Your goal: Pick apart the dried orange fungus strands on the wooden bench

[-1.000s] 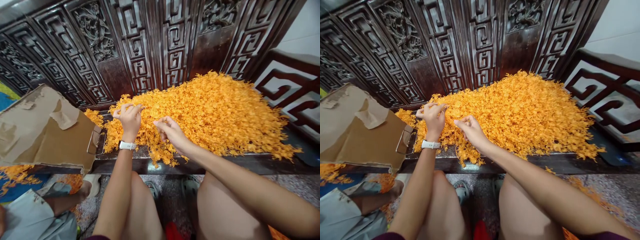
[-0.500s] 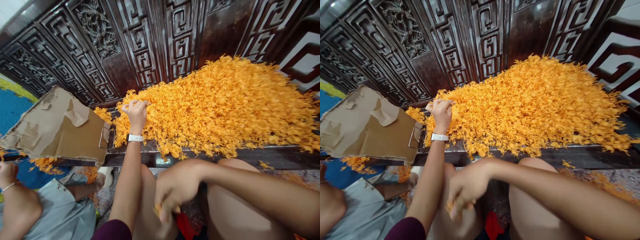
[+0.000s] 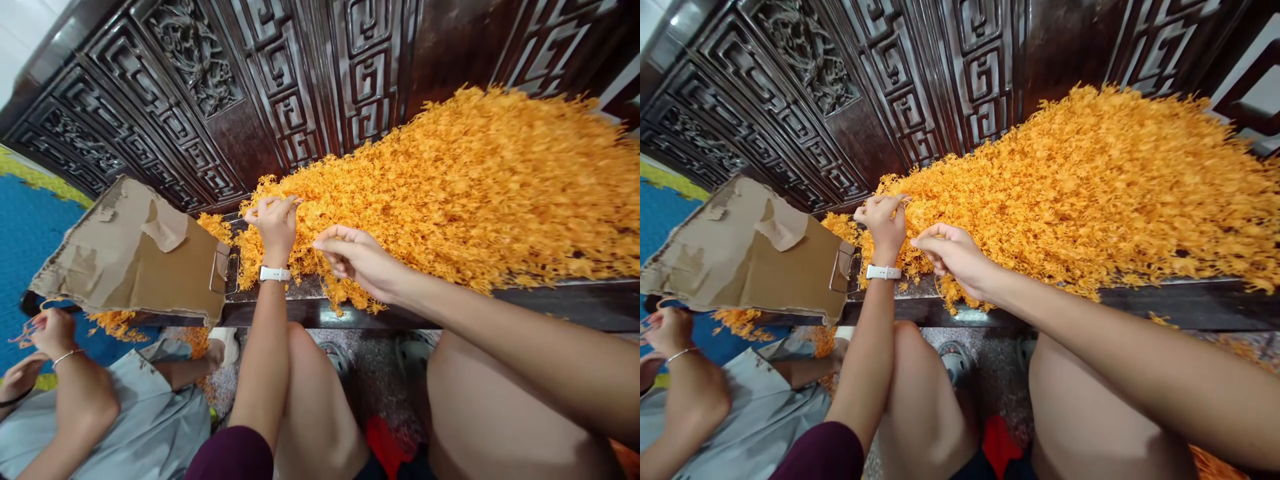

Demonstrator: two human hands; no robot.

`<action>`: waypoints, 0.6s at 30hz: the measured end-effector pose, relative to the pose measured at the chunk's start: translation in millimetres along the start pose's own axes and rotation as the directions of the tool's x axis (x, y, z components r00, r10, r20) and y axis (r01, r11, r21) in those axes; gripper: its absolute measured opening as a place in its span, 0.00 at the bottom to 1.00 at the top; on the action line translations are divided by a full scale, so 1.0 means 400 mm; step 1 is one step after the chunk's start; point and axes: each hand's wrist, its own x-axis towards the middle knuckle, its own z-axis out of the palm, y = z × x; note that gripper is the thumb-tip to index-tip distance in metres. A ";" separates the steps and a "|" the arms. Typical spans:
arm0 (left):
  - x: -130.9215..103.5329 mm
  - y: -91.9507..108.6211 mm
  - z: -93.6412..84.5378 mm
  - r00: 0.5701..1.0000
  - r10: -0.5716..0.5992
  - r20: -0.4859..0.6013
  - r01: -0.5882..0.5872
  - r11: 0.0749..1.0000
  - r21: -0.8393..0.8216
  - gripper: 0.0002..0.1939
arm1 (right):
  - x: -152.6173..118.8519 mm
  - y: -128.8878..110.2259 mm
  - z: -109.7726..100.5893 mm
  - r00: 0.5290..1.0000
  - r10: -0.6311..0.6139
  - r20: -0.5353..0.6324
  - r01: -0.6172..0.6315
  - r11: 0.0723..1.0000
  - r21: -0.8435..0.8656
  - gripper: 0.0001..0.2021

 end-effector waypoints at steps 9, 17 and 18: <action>-0.008 0.038 0.006 0.994 0.065 0.085 -0.061 0.997 -0.043 0.09 | 0.058 0.031 -0.039 0.999 -0.005 -0.036 0.003 0.999 -0.050 0.15; -0.014 0.059 0.001 0.999 0.014 0.041 -0.015 0.999 0.045 0.13 | 0.022 0.010 -0.022 0.958 0.084 0.275 -0.101 0.994 0.047 0.14; -0.013 0.059 0.006 0.999 -0.002 0.050 0.000 0.999 0.050 0.13 | 0.011 0.011 -0.016 0.935 0.107 0.337 -0.102 0.994 -0.032 0.13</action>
